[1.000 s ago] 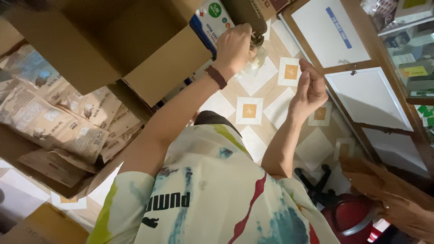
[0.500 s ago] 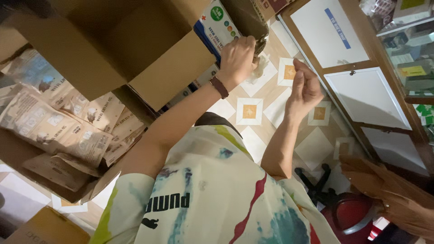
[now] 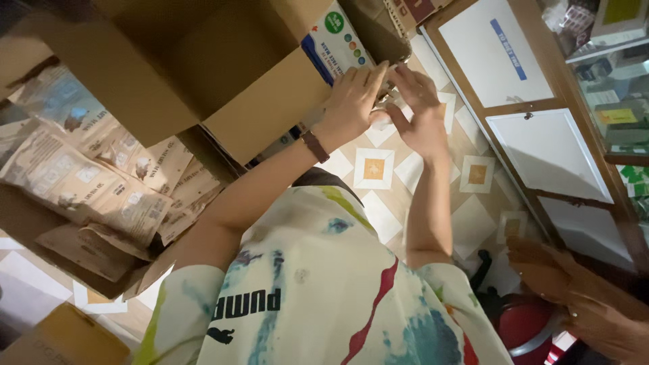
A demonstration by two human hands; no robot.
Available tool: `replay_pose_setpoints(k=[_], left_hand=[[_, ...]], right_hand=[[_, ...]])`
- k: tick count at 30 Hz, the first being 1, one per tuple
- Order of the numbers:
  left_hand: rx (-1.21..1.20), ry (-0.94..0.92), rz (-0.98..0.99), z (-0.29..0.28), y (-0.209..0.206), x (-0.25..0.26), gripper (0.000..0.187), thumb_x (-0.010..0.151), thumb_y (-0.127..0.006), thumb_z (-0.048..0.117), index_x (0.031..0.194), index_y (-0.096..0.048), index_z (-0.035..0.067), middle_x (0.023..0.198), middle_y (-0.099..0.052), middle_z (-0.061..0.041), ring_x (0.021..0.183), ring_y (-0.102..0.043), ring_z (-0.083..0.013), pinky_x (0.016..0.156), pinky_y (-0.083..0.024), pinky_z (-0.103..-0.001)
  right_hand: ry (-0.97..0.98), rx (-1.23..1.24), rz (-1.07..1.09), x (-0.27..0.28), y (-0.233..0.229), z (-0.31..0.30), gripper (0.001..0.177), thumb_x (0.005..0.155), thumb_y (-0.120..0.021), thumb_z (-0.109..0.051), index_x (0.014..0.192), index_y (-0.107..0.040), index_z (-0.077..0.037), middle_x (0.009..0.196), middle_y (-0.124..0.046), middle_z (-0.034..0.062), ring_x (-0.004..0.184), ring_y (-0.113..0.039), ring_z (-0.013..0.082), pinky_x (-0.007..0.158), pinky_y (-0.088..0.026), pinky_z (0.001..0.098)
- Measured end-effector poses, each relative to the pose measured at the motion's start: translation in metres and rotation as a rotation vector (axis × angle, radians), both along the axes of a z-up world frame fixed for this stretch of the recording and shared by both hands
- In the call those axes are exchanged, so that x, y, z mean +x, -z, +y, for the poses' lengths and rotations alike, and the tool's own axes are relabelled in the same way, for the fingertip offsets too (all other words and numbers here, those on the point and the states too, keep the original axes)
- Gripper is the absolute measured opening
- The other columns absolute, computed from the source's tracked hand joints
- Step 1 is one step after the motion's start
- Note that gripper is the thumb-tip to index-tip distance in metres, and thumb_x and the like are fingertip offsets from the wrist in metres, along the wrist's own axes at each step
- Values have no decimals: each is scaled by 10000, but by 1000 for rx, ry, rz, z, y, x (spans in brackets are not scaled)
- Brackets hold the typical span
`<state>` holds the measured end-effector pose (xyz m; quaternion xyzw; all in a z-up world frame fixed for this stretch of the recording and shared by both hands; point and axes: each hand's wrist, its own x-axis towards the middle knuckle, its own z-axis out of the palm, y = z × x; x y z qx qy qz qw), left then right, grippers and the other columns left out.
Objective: The person packs individually wrapped face masks into a cardboard box. They repeatedly pick up mask packages from a larger container and place them into the smaller box, arranging them in layers. The person also places a small white box labeled 'Thank you!' into the box before continuing to add more masks.
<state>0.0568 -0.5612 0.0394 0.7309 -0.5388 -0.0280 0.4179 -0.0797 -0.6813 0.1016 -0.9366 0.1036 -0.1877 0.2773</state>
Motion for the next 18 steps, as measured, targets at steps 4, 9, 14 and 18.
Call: replay_pose_setpoints(k=[4, 9, 14, 18], left_hand=[[15, 98, 279, 36, -8, 1, 938, 882, -791, 307, 1560, -253, -53, 1360, -506, -282, 1184, -534, -459, 996, -464, -496], [89, 399, 528, 129, -15, 0, 620, 967, -734, 321, 1456, -506, 17, 1352, -631, -192, 1237, -641, -319, 1067, -509, -410], [246, 473, 932, 202, 22, -15, 476, 1059, -570, 283, 1463, -502, 39, 1408, -646, -147, 1291, -630, -268, 1084, -496, -358], [203, 348, 731, 234, 91, -58, 512, 1049, -538, 279, 1502, -478, 47, 1449, -598, -193, 1300, -588, -315, 1084, -444, -396]], right_hand=[[-246, -103, 225, 26, -19, -13, 552, 868, -789, 27, 1395, -658, -69, 1485, -621, 148, 1350, -561, 341, 1129, -508, 448], [-356, -225, 370, 40, -33, -18, 580, 773, -818, -44, 1333, -669, -29, 1407, -641, 155, 1251, -578, 364, 1032, -503, 418], [-438, -511, 255, 51, -34, -23, 345, 840, -810, -40, 1177, -736, -47, 1234, -729, 99, 1177, -652, 293, 1015, -562, 376], [-483, -399, 227, 53, -42, -30, 237, 846, -827, -34, 1073, -758, -26, 1059, -743, 103, 1043, -688, 270, 886, -583, 397]])
